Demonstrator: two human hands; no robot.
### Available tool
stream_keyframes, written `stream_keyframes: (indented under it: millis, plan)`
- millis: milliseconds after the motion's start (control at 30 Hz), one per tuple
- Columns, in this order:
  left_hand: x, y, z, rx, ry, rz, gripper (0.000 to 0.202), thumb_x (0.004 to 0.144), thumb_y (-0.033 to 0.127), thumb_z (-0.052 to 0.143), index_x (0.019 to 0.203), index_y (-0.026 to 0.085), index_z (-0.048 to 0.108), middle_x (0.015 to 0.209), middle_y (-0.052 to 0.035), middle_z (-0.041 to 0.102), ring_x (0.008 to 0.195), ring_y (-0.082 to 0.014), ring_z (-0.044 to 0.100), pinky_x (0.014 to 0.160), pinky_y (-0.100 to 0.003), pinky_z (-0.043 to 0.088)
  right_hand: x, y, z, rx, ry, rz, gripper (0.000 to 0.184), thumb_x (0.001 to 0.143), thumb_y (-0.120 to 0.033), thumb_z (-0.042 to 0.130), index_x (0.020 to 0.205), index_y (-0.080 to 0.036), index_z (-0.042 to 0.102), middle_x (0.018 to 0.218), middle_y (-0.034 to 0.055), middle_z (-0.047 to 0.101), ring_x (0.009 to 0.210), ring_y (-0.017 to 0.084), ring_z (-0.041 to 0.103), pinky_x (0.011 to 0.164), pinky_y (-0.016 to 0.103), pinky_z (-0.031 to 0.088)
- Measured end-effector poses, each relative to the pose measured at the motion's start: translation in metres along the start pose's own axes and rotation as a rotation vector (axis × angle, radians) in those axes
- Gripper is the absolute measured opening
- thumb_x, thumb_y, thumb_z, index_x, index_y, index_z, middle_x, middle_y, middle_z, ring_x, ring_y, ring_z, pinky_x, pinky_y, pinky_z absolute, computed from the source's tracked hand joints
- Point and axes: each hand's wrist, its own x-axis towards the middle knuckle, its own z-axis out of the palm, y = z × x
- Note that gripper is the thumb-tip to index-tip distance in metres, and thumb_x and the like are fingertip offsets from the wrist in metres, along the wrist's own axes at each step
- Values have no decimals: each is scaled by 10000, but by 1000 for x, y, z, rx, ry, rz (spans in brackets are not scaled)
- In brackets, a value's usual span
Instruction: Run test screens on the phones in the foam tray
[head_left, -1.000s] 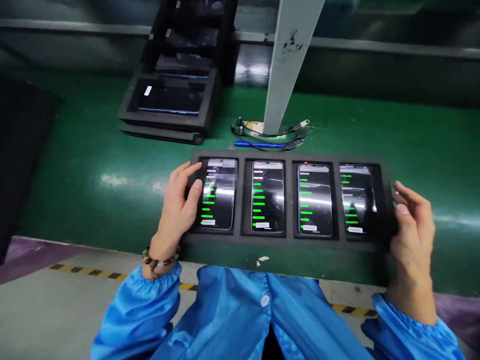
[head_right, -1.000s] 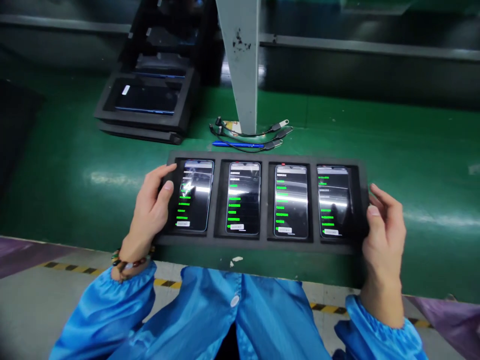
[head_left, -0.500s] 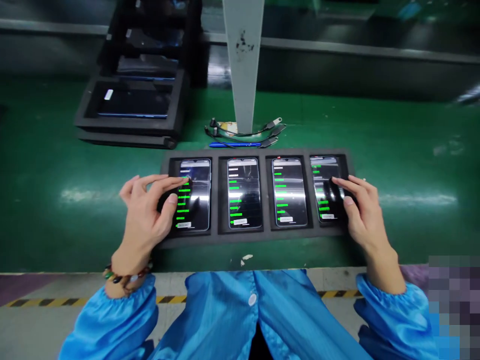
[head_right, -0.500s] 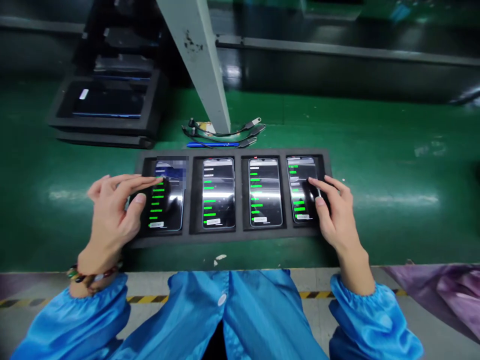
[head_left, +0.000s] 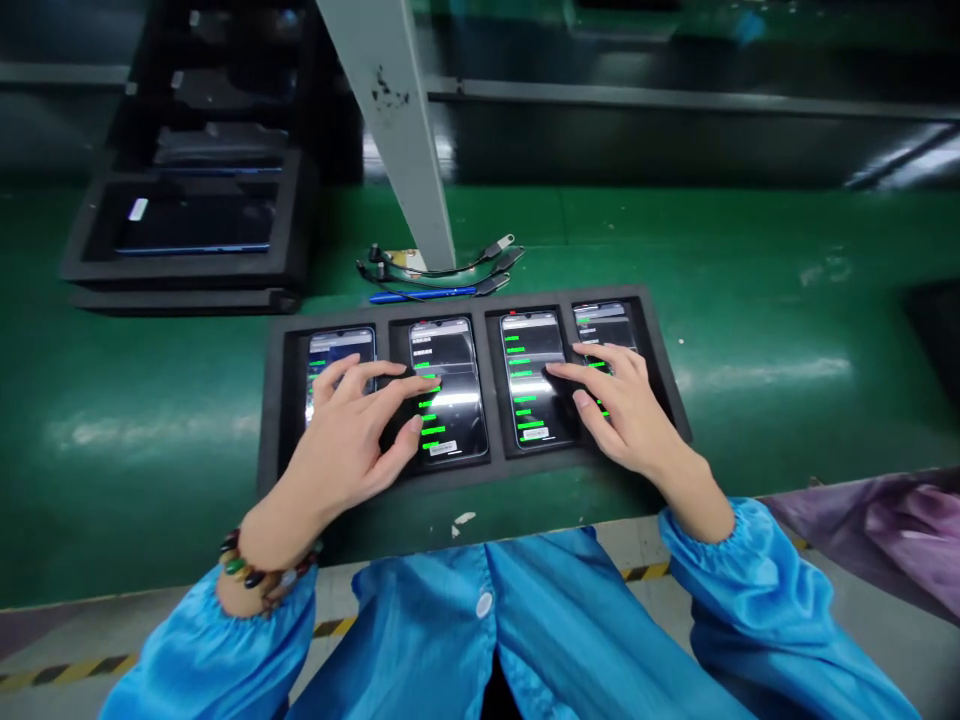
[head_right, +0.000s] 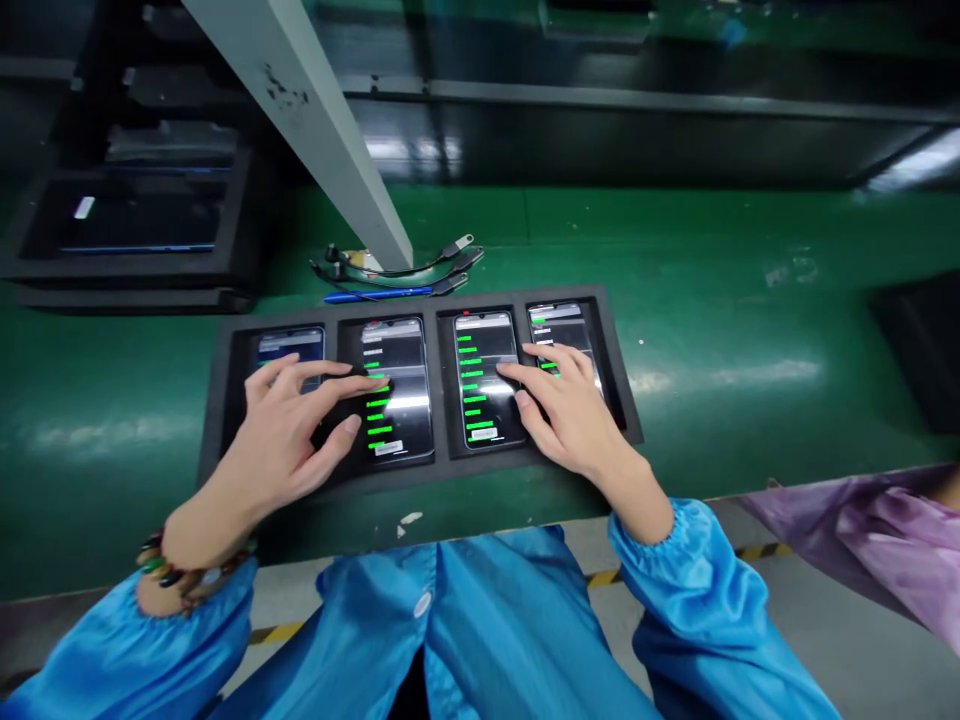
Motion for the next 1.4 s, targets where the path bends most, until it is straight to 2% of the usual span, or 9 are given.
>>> stream_keyframes:
  millis: [133,300,400,567,733,900,1067,1233,1400]
  plan:
    - [-1,3,0,11,-2,-22,408,1067,408,521,1398,307,737,1199,-88,804,1340,-347,670,1290,-611,319,-1,5,-9,37,6,-1,440,1170,-373,429,1526,-320,684,1512,77,751,1542,339,574,1282,630,376]
    - [-10,6,-4,1,91,-53,401,1080,389,520,1416,330,729,1293,-103,769,1359,-350,667,1299,-644,317,-27,36,-33,72,211,116,394,1164,-402,459,1367,-360,793,1418,46,802,1465,349,656,1280,648,403]
    - [-18,4,-6,-23,148,-98,374,1084,386,520,1373,355,755,1279,-77,780,1345,-357,676,1306,-682,320,-35,55,-36,75,155,145,394,1173,-419,448,1346,-367,799,1422,27,808,1468,346,662,1293,668,388]
    - [-31,2,-7,-49,193,-202,380,1071,442,520,1332,387,791,1291,-59,765,1328,-397,685,1299,-736,342,-17,68,-29,29,144,170,451,1186,-454,410,1515,-324,691,1555,70,735,1585,352,541,1311,678,367]
    - [-33,7,-1,-48,121,-180,342,1059,425,540,1277,378,800,1208,-91,765,1305,-390,695,1279,-717,337,-9,52,-30,15,183,127,448,1181,-404,404,1547,-339,654,1545,59,741,1609,345,517,1322,678,355]
    - [-15,8,6,20,56,-126,392,1094,374,488,1396,322,733,1296,-98,781,1398,-353,649,1336,-645,256,-2,18,-19,141,-80,-117,417,1155,-294,446,1491,-339,687,1495,43,776,1621,319,523,1300,629,395]
    - [1,8,1,87,34,-144,407,1116,335,445,1443,307,687,1342,-77,795,1414,-339,632,1353,-636,219,23,14,-10,95,-88,-75,466,1140,-283,441,1553,-256,654,1582,112,713,1650,360,476,1308,654,364]
    - [10,36,1,41,99,-111,401,1107,301,465,1433,301,698,1298,-89,793,1405,-331,642,1345,-639,259,10,27,-28,128,12,10,456,1166,-368,429,1548,-309,670,1607,87,697,1643,351,487,1321,650,341]
    - [37,79,20,-88,-78,30,383,1068,291,507,1375,305,735,1177,-55,840,1422,-318,646,1385,-624,275,-33,50,-42,110,125,116,406,1172,-401,422,1361,-382,781,1363,17,838,1510,343,632,1315,670,333]
